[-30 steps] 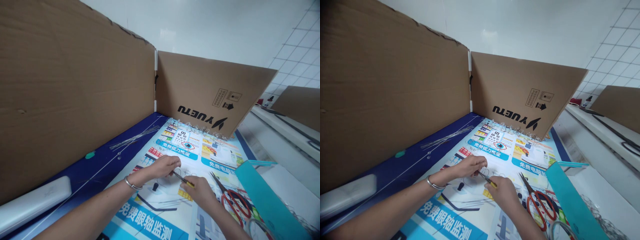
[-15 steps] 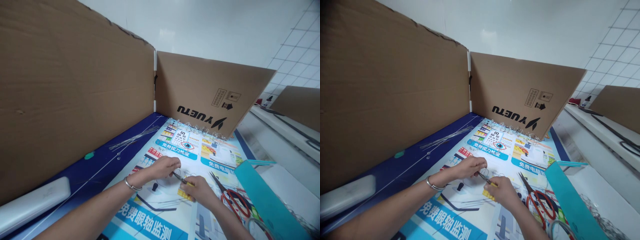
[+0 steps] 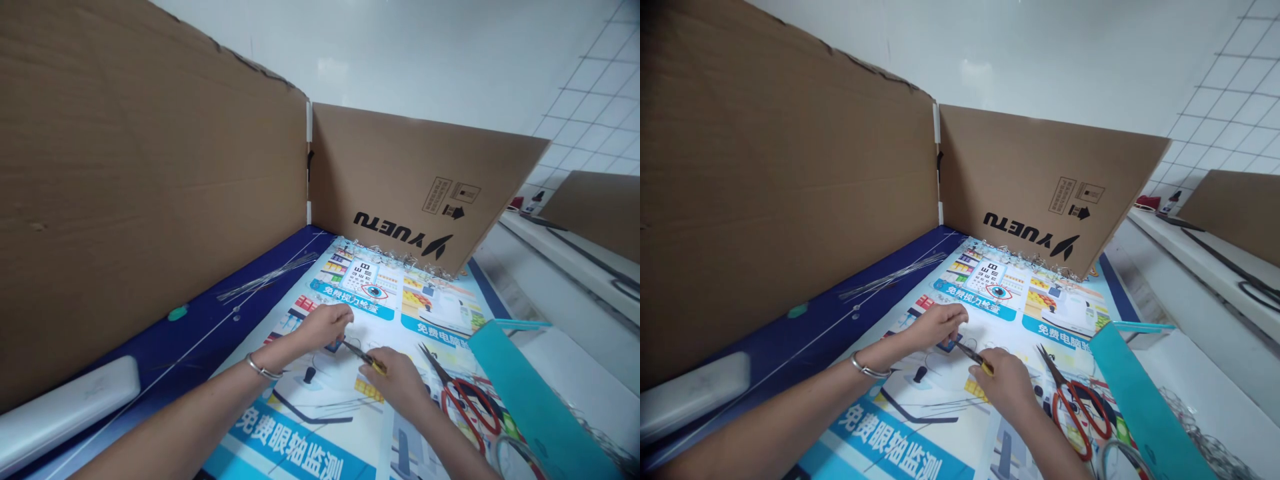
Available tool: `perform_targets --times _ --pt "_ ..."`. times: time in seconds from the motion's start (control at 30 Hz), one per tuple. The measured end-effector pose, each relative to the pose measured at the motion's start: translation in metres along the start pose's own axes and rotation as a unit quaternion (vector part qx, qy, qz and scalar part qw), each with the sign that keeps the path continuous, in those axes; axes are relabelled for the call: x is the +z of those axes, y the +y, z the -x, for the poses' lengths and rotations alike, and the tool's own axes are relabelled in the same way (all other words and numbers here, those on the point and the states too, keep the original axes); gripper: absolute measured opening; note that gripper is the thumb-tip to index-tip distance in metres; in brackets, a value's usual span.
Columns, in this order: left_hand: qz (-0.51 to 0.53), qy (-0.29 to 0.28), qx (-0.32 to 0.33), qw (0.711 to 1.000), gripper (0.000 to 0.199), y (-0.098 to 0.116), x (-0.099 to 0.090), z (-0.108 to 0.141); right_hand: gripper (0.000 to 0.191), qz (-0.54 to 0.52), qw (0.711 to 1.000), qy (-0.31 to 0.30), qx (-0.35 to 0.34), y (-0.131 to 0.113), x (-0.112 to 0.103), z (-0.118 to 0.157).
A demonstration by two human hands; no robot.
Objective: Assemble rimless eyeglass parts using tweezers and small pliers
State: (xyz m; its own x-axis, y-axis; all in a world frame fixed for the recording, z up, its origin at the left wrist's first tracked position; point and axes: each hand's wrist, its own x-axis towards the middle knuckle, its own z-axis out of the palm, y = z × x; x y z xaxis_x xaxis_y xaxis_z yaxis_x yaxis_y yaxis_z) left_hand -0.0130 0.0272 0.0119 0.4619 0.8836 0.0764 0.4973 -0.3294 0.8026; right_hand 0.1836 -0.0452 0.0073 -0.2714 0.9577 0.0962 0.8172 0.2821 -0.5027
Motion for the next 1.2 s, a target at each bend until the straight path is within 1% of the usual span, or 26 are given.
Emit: perform_targets --times 0.1,0.2,0.27,0.33,0.43,0.5,0.6,0.73,0.93,1.1,1.13,1.2 --pt "-0.008 0.051 -0.013 0.999 0.031 -0.01 -0.002 -0.007 0.018 0.011 0.996 0.088 -0.018 0.008 0.006 -0.001" --pt "-0.038 0.087 0.019 0.995 0.031 -0.015 -0.003 -0.011 0.023 0.02 0.981 0.191 -0.039 0.019 0.008 -0.003" --pt "-0.053 0.093 0.047 0.993 0.029 -0.016 -0.001 -0.013 0.024 0.036 0.971 0.233 -0.039 0.029 0.007 -0.006" --pt "-0.054 0.088 0.06 0.993 0.028 -0.018 0.002 -0.015 0.024 0.05 0.967 0.249 -0.021 0.038 0.006 -0.009" --pt "-0.053 0.075 0.055 0.994 0.028 -0.022 0.009 -0.02 0.025 0.06 0.966 0.252 0.022 0.05 0.005 -0.013" --pt "-0.059 0.063 0.045 0.995 0.028 -0.025 0.014 -0.023 0.025 0.064 0.966 0.247 0.039 0.054 0.005 -0.015" --pt "-0.079 0.049 0.036 0.995 0.027 -0.028 0.02 -0.026 0.024 0.069 0.969 0.232 0.042 0.055 0.005 -0.015" --pt "-0.085 0.054 0.053 0.994 0.024 -0.03 0.021 -0.027 0.025 0.075 0.969 0.231 0.039 0.053 0.005 -0.014" --pt "-0.051 0.062 0.039 0.996 0.023 -0.036 0.012 -0.027 0.026 0.081 0.972 0.217 0.047 0.052 0.005 -0.012" --pt "-0.068 0.068 0.005 0.995 0.02 -0.041 -0.004 -0.024 0.025 0.072 0.974 0.213 0.04 0.05 0.008 -0.013" --pt "-0.079 0.062 -0.004 0.995 0.02 -0.041 -0.008 -0.023 0.025 0.07 0.974 0.21 0.043 0.05 0.008 -0.013" --pt "-0.105 0.032 -0.012 0.994 0.021 -0.039 -0.015 -0.022 0.026 0.063 0.977 0.199 0.05 0.05 0.008 -0.014"
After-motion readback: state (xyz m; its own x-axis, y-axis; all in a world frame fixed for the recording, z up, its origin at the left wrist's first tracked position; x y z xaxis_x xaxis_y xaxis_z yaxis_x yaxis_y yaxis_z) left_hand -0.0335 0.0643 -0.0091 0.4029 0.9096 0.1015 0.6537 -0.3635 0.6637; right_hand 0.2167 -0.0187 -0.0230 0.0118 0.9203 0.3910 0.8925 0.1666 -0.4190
